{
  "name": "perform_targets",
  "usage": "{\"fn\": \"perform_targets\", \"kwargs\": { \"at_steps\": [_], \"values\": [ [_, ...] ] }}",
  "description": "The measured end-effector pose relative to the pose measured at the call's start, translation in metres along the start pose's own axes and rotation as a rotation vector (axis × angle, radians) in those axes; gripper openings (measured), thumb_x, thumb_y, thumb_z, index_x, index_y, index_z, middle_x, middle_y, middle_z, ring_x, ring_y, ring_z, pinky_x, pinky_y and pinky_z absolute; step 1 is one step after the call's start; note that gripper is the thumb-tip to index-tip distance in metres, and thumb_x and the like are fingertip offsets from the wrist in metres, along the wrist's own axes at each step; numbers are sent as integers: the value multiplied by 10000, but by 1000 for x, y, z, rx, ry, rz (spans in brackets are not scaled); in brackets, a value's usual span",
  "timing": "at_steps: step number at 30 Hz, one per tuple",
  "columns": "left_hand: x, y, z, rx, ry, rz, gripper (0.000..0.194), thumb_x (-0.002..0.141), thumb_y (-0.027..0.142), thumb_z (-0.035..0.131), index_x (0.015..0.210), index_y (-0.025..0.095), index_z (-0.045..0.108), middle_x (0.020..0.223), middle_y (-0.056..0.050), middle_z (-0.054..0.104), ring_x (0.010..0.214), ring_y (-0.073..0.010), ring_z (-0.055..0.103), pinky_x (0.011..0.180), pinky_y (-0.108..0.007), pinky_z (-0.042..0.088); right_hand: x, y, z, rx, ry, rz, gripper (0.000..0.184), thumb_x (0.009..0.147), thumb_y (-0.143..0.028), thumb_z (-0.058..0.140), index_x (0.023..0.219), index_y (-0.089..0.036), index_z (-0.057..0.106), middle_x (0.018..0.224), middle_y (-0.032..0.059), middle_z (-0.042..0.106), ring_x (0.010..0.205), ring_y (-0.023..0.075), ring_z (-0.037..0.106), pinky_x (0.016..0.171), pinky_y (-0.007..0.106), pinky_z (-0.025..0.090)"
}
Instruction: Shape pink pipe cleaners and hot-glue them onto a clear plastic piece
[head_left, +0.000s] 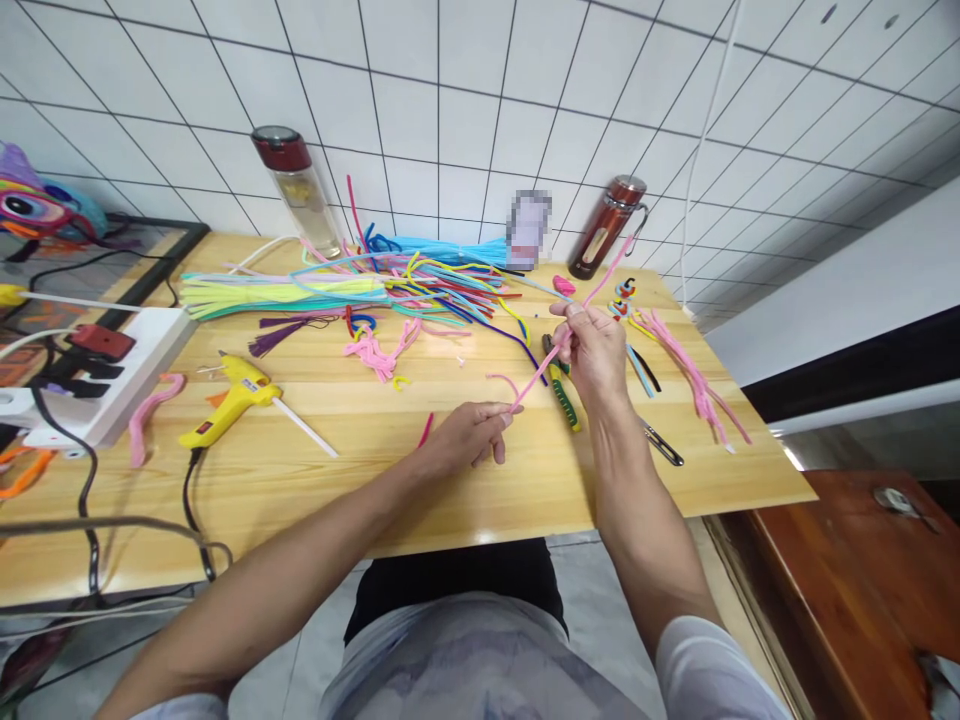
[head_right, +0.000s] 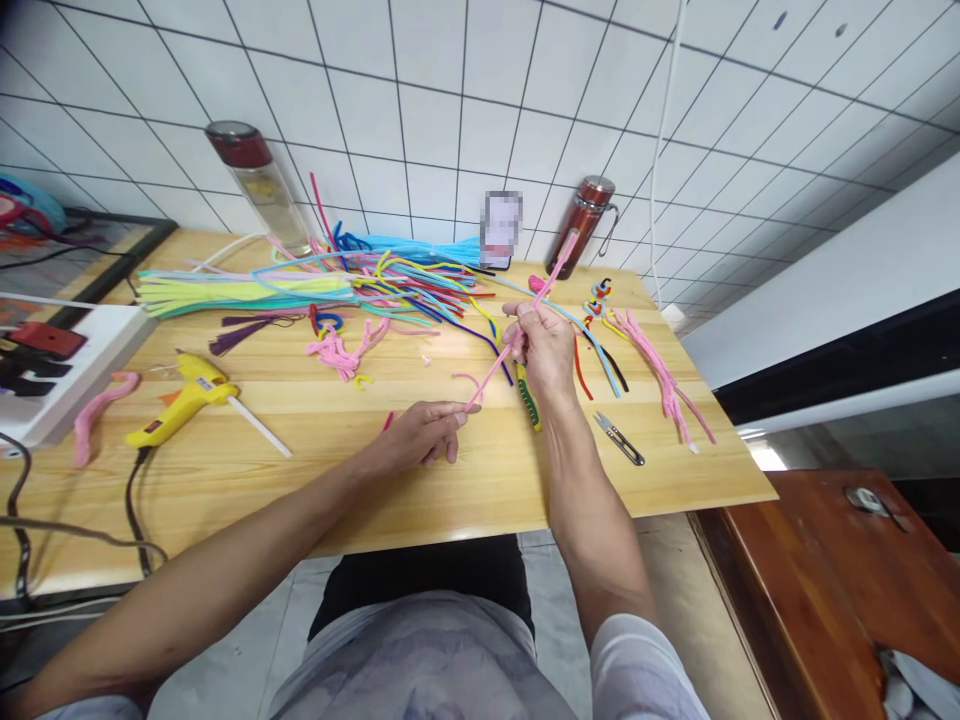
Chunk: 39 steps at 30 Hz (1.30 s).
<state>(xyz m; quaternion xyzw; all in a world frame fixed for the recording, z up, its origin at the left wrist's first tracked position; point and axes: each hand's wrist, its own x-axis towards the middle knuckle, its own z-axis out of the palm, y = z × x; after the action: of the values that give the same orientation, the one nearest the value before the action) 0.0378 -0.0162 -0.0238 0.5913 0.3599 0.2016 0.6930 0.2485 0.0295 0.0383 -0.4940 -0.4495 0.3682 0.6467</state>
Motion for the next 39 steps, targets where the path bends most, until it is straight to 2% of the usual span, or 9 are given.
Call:
{"fn": "perform_targets", "kwargs": {
  "at_steps": [7, 11, 15, 18, 21, 25, 31, 36, 39],
  "values": [
    [-2, 5, -2, -92, 43, 108, 712, 825, 471, 754, 1400, 85, 591, 793, -42, 748, 473, -73, 509, 493, -233, 430, 9, 0, -13, 16, 81, -16, 381, 838, -540, 752, 905, -167, 712, 561, -25, 617, 370, 61, 405, 369, 199, 273],
    [-3, 5, -3, -129, 19, 120, 612, 847, 480, 733, 1320, 106, 629, 878, -72, 773, 510, -79, 554, 526, -240, 452, 11, -1, -15, 15, 106, -41, 406, 836, -564, 759, 901, -166, 712, 563, -19, 620, 367, 61, 410, 364, 196, 263],
    [-1, 5, -2, -158, 15, 109, 437, 856, 471, 702, 1092, 104, 713, 836, -79, 775, 492, -76, 546, 513, -233, 436, 6, -4, -11, 5, 31, -24, 434, 850, -611, 725, 949, -188, 711, 626, -7, 656, 387, 70, 433, 370, 212, 282],
    [0, 6, -2, -190, 71, 98, 437, 838, 439, 714, 1120, 105, 720, 772, -57, 761, 478, -77, 538, 504, -228, 424, -1, -3, -1, 22, -57, 30, 462, 837, -628, 727, 992, -192, 718, 695, 9, 696, 404, 71, 434, 377, 222, 275],
    [2, 5, -2, -203, 102, 86, 454, 824, 416, 713, 1150, 100, 730, 703, -34, 734, 474, -79, 531, 501, -223, 414, -8, 2, 10, 19, -100, 73, 472, 821, -630, 745, 951, -178, 723, 667, 15, 689, 418, 75, 430, 388, 223, 259],
    [1, 3, 1, -100, 67, 55, 413, 822, 395, 700, 1093, 94, 778, 625, -17, 690, 490, -85, 518, 507, -221, 417, -11, 6, 16, 19, -130, 117, 462, 817, -619, 754, 900, -165, 733, 575, -18, 616, 409, 68, 398, 396, 217, 271],
    [-6, 4, 8, 81, 72, 90, 373, 864, 356, 647, 1120, 125, 789, 661, -9, 710, 504, -80, 487, 515, -214, 431, -8, 2, 12, -8, -151, 148, 441, 796, -590, 778, 875, -158, 738, 501, -51, 536, 382, 59, 336, 381, 214, 228],
    [-8, 7, 5, -29, 5, 102, 353, 867, 436, 682, 1001, 121, 767, 724, -51, 750, 512, -88, 549, 520, -219, 436, -5, 3, 8, 1, -165, 167, 434, 793, -585, 785, 859, -162, 721, 497, -54, 521, 381, 60, 335, 371, 213, 220],
    [-6, 8, 1, -169, -72, 86, 485, 870, 563, 682, 1026, 108, 743, 852, -122, 792, 578, -125, 645, 562, -244, 479, -3, 4, 5, 35, -152, 197, 435, 778, -585, 796, 847, -164, 706, 495, -62, 506, 370, 55, 319, 359, 208, 198]
  ]
}}
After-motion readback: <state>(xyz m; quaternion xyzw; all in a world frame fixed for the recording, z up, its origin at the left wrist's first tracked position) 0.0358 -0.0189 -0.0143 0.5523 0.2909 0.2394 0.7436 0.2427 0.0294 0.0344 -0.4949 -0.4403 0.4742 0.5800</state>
